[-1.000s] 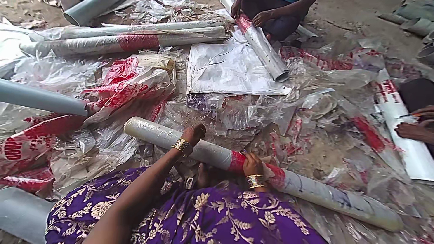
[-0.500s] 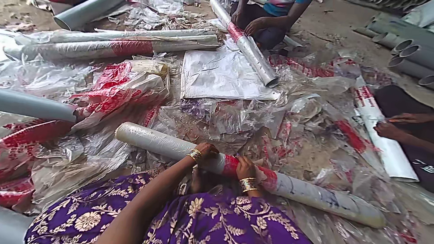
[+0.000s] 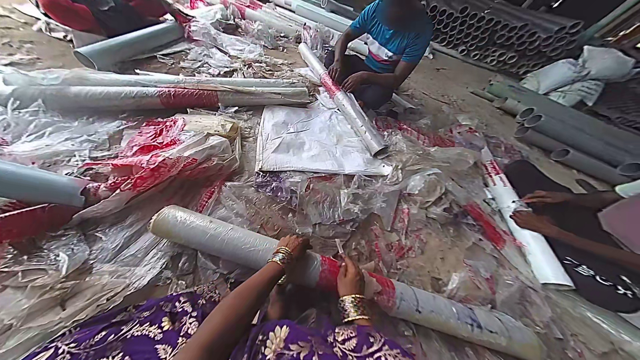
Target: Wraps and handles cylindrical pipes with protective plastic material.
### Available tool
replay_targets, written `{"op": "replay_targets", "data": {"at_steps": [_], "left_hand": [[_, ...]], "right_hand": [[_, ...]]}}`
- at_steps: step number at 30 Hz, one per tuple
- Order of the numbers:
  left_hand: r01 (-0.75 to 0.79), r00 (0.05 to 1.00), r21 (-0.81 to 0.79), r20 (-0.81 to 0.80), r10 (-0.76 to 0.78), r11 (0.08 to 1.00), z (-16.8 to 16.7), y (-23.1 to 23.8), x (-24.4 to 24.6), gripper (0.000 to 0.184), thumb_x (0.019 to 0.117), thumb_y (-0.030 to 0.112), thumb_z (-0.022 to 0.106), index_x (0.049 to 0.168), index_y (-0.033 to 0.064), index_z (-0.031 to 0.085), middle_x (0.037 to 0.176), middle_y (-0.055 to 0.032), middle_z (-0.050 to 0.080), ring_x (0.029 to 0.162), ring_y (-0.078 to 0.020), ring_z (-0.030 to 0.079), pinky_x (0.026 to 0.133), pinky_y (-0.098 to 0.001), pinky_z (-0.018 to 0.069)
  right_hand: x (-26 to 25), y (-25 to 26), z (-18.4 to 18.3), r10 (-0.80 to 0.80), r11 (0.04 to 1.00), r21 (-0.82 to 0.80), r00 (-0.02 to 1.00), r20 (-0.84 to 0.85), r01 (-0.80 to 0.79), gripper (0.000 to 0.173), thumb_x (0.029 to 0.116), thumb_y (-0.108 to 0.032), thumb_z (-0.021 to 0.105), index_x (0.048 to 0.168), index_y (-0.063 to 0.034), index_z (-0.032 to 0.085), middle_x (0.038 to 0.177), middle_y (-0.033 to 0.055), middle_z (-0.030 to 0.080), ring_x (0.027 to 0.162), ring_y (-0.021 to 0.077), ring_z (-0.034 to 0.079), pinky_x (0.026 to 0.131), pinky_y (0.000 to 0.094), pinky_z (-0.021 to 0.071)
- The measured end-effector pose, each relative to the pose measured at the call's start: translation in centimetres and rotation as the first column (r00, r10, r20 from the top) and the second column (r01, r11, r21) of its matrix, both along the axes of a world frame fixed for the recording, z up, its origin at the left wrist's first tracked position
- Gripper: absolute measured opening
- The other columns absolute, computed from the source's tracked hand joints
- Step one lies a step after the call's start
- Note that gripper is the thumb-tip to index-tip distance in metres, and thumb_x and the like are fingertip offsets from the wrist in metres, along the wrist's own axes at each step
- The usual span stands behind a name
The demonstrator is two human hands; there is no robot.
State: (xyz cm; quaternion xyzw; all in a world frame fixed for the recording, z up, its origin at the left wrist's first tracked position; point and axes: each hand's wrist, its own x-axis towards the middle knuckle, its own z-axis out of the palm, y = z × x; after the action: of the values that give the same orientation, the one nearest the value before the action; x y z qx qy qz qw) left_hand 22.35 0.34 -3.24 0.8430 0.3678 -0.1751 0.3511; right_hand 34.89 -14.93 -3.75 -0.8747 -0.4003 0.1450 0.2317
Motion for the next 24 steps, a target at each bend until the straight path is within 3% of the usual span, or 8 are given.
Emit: {"op": "replay_targets", "data": {"at_steps": [2, 7, 10, 12, 16, 24], "left_hand": [[0.009, 0.999, -0.008, 0.030, -0.009, 1.000, -0.1, -0.2, -0.3, 0.038, 0.1112, 0.029, 0.043, 0.133, 0.0073, 0.065, 0.139, -0.0207, 0.064, 0.133, -0.0431, 0.057, 0.108, -0.0656, 0.0426], [-0.005, 0.994, -0.003, 0.105, 0.005, 1.000, -0.2, -0.9, -1.2, 0.041, 0.1122, 0.031, 0.041, 0.134, 0.0042, 0.064, 0.139, -0.0206, 0.063, 0.133, -0.0409, 0.058, 0.110, -0.0632, 0.0415], [-0.019, 0.994, 0.006, 0.111, 0.018, 1.000, -0.2, -1.1, -1.4, 0.043, 0.1125, 0.032, 0.039, 0.133, 0.0044, 0.064, 0.139, -0.0200, 0.064, 0.132, -0.0405, 0.059, 0.109, -0.0627, 0.0425], [-0.030, 0.995, 0.003, 0.101, 0.029, 1.000, -0.3, -1.1, -1.2, 0.042, 0.1124, 0.032, 0.039, 0.133, 0.0053, 0.064, 0.138, -0.0195, 0.064, 0.131, -0.0406, 0.059, 0.109, -0.0626, 0.0425], [-0.048, 0.997, -0.002, 0.066, 0.048, 0.999, -0.2, -1.1, -0.9, 0.044, 0.1123, 0.034, 0.038, 0.134, 0.0055, 0.063, 0.139, -0.0206, 0.064, 0.132, -0.0415, 0.059, 0.108, -0.0639, 0.0430], [-0.090, 0.994, -0.020, 0.063, 0.091, 0.996, -0.2, -1.2, -0.8, 0.045, 0.1121, 0.036, 0.038, 0.134, 0.0057, 0.063, 0.138, -0.0213, 0.064, 0.131, -0.0426, 0.058, 0.107, -0.0646, 0.0437]], "right_hand": [[-2.1, 0.0, 2.1, 0.034, 0.993, -0.108, 0.995, -0.095, -0.045, 0.036, 0.1037, -0.005, 0.050, 0.135, 0.0065, 0.062, 0.130, 0.0277, 0.066, 0.123, 0.0409, 0.064, 0.110, 0.0528, 0.0449], [-6.4, 0.4, 2.5, 0.168, 0.963, -0.194, 0.980, -0.104, -0.185, 0.040, 0.1022, -0.006, 0.051, 0.139, 0.0082, 0.058, 0.130, 0.0291, 0.066, 0.122, 0.0413, 0.066, 0.109, 0.0511, 0.0477], [-7.2, 1.3, 3.4, 0.134, 0.917, -0.361, 0.984, -0.118, -0.168, 0.059, 0.1037, -0.013, 0.050, 0.159, 0.0010, 0.033, 0.122, 0.0267, 0.070, 0.113, 0.0412, 0.070, 0.102, 0.0530, 0.0513], [-7.5, 1.7, 3.6, 0.076, 0.908, -0.401, 0.989, -0.125, -0.121, 0.068, 0.1040, -0.015, 0.051, 0.163, -0.0014, 0.020, 0.119, 0.0265, 0.071, 0.110, 0.0413, 0.071, 0.100, 0.0532, 0.0517], [-8.0, 2.2, 3.2, 0.009, 0.892, -0.444, 0.987, -0.163, -0.081, 0.063, 0.1058, -0.019, 0.051, 0.161, -0.0008, 0.027, 0.132, 0.0253, 0.067, 0.123, 0.0389, 0.065, 0.108, 0.0517, 0.0472], [-7.9, 4.2, 3.1, -0.056, 0.884, -0.467, 0.981, -0.188, -0.039, 0.058, 0.1064, -0.018, 0.050, 0.158, -0.0005, 0.032, 0.138, 0.0244, 0.063, 0.128, 0.0360, 0.063, 0.110, 0.0502, 0.0462]]}}
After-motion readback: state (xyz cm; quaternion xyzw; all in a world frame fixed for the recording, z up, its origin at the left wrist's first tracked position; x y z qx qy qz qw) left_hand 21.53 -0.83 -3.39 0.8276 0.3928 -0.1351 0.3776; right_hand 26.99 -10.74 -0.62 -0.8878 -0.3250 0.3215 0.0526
